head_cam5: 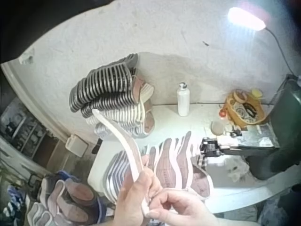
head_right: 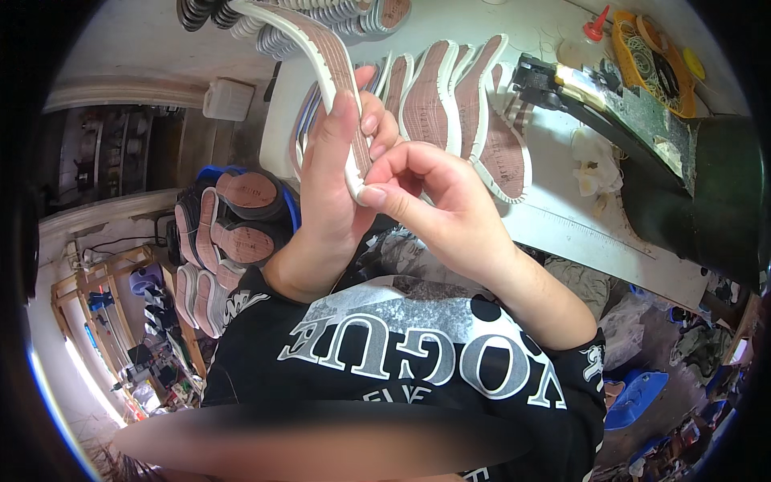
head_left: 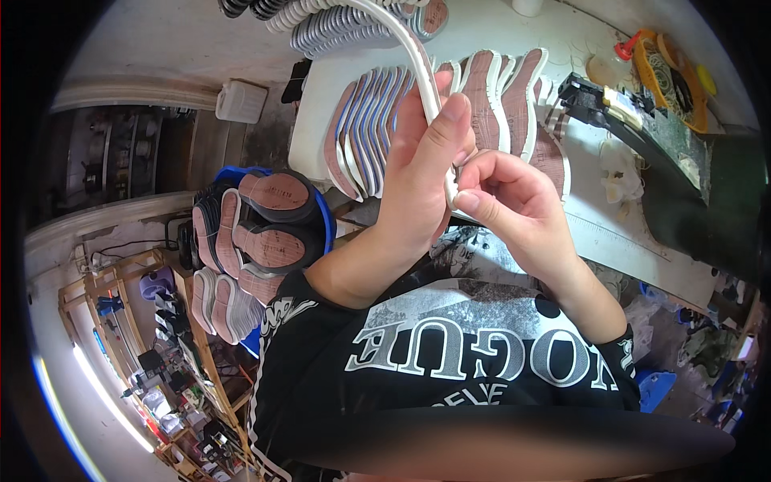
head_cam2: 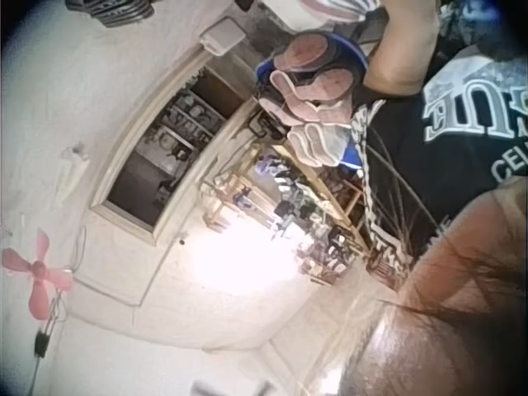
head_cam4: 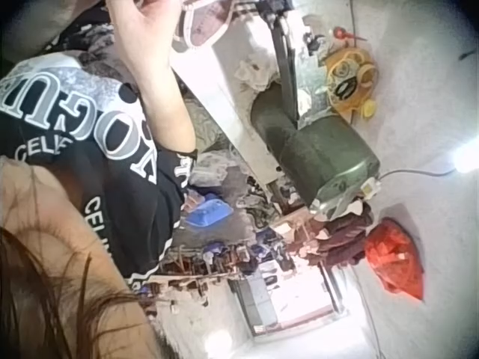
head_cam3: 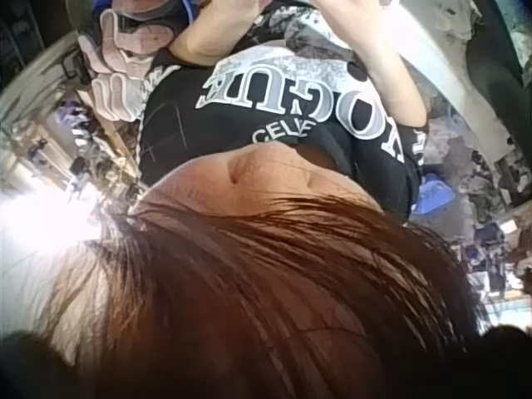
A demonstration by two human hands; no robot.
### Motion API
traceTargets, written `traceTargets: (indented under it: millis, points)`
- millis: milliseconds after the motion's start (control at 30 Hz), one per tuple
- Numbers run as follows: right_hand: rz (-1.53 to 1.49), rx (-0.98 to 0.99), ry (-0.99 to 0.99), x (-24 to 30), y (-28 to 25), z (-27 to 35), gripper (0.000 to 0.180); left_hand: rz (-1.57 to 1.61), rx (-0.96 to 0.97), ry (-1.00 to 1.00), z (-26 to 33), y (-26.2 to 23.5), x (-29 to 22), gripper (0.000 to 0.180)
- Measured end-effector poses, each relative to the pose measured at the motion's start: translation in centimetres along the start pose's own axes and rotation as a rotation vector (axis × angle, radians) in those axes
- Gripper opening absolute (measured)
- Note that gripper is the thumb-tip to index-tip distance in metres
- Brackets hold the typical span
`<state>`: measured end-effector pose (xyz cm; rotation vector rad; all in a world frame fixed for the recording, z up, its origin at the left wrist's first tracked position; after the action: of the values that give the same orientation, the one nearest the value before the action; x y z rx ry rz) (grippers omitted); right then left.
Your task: Inspecting, flexing, and stacking shoe insoles at a manufacturing workbench.
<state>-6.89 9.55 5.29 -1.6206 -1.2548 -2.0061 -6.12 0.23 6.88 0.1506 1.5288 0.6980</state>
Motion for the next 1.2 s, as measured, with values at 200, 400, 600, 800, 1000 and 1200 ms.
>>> traceTargets:
  millis: [200, 400, 600, 800, 1000, 1200]
  points:
    - [0.016, -0.014, -0.043, 0.0, 0.4, 0.4, 0.014, 0.012, -0.017, -0.051, 0.5, 0.0, 0.0, 0.054]
    - [-0.105, 0.026, 0.111, -1.0, 1.0, 0.4, 0.013, -0.050, -0.029, 0.044, 1.0, -0.5, 0.0, 0.057]
    - [-0.293, 0.048, 0.168, 0.5, 1.0, 0.9, 0.015, -0.167, -0.011, 0.177, 0.6, -0.2, -1.1, 0.073]
    - [-0.356, 0.047, 0.157, 0.5, 1.2, 0.8, 0.016, -0.211, 0.012, 0.205, 0.6, 0.5, -1.2, 0.066]
    - [-0.392, 0.037, 0.096, -0.1, 1.3, 0.5, 0.014, -0.202, -0.106, 0.219, 1.0, 1.0, -1.6, 0.068]
    - [-0.390, -0.067, 0.117, -1.1, -0.8, 0.5, 0.012, -0.030, -0.146, 0.161, -0.2, -0.7, 0.2, 0.046]
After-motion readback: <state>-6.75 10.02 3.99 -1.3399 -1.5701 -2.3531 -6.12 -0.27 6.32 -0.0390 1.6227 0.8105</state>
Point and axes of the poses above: each hand's wrist, its own z-axis away from the middle knuckle, its own y-axis out of the palm, x = y × z, the point moved 8 cm from there along -z, towards the middle knuckle, and after that the axes turned 2 degrees about -z, right-handed, at the moved point
